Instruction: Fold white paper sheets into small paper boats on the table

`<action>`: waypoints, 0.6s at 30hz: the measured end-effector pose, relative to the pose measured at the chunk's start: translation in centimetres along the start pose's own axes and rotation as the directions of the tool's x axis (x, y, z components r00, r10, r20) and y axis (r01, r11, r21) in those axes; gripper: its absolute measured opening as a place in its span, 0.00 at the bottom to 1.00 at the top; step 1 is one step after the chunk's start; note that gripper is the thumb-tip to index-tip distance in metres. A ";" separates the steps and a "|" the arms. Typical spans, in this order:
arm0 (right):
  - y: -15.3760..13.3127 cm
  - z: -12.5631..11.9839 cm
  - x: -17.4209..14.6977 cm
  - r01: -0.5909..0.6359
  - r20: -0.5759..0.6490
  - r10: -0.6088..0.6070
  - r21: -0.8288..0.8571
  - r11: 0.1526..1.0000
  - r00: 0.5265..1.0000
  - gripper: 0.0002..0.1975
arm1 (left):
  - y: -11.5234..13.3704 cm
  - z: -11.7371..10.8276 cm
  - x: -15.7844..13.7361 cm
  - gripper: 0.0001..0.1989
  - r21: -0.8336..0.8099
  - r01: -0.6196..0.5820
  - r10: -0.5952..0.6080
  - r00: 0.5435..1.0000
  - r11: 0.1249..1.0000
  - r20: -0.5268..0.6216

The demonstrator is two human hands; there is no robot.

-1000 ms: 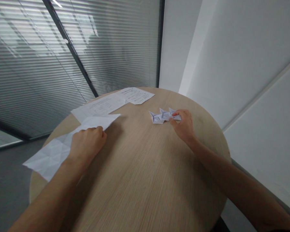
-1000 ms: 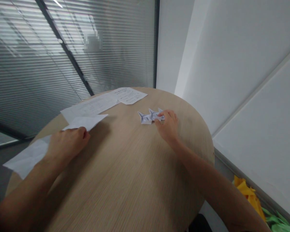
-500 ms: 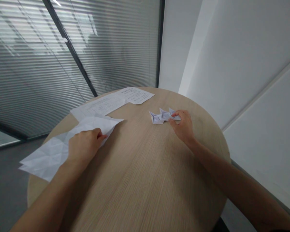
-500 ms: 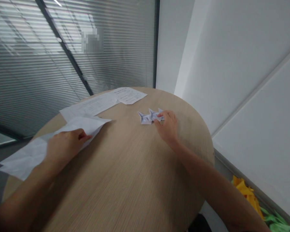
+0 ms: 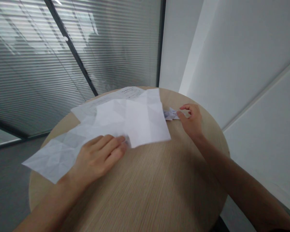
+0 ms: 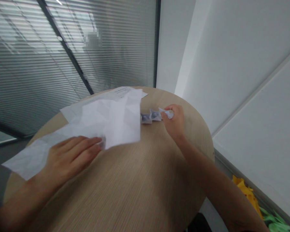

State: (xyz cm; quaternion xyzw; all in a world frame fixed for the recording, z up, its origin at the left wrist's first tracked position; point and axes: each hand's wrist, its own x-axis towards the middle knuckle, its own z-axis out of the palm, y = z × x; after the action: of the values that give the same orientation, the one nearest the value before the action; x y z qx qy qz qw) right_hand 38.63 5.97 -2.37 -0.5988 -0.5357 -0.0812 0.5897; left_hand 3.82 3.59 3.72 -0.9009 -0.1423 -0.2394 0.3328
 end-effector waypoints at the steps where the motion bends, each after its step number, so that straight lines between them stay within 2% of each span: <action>1: 0.3 -0.3 0.3 -0.034 -0.013 0.034 0.014 0.999 0.999 0.08 | 0.7 0.2 -0.2 0.10 -0.056 -0.037 0.038 0.999 0.998 0.004; 4: 1.1 -1.0 1.2 -0.152 -0.034 0.155 0.081 0.985 0.987 0.11 | 2.3 1.1 -1.6 0.14 -0.155 -0.082 0.100 0.989 0.985 0.112; 8: 1.3 -1.4 1.8 -0.206 -0.026 0.212 0.153 0.967 0.977 0.11 | 3.2 1.9 -4.3 0.15 -0.308 -0.110 0.160 0.977 0.945 0.141; 11: 0.1 -1.3 1.6 -0.157 0.075 0.147 0.164 0.974 0.986 0.11 | 3.6 1.4 -5.2 0.14 -0.416 -0.087 0.164 0.974 0.905 0.153; 14: -1.9 -0.9 0.3 -0.020 0.253 -0.019 0.148 0.989 0.967 0.10 | 4.0 0.4 -5.1 0.13 -0.519 -0.029 0.146 0.972 0.854 0.184; 15: -2.6 -0.7 -0.3 0.054 0.329 -0.103 0.155 0.986 0.939 0.10 | 4.1 0.1 -5.0 0.13 -0.551 -0.014 0.140 0.972 0.835 0.189; 16: -3.3 -0.5 -1.1 0.138 0.408 -0.199 0.175 0.975 0.891 0.12 | 4.2 -0.1 -4.8 0.13 -0.582 0.003 0.137 0.971 0.813 0.196; 17: -4.0 -0.3 -2.0 0.227 0.489 -0.294 0.193 0.955 0.821 0.15 | 4.2 -0.2 -4.7 0.14 -0.612 0.024 0.132 0.969 0.790 0.209; 18: -4.7 0.0 -3.0 0.306 0.580 -0.368 0.206 0.929 0.727 0.21 | 4.2 -0.2 -4.5 0.14 -0.640 0.051 0.120 0.968 0.767 0.221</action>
State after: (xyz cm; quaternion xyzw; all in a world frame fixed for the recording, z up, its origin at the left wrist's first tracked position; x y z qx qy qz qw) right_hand 33.93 3.05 -1.69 -0.4564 -0.7996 0.0358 0.3887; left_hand 1.67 -0.09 -0.80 -0.9853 -0.0762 -0.1524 -0.0105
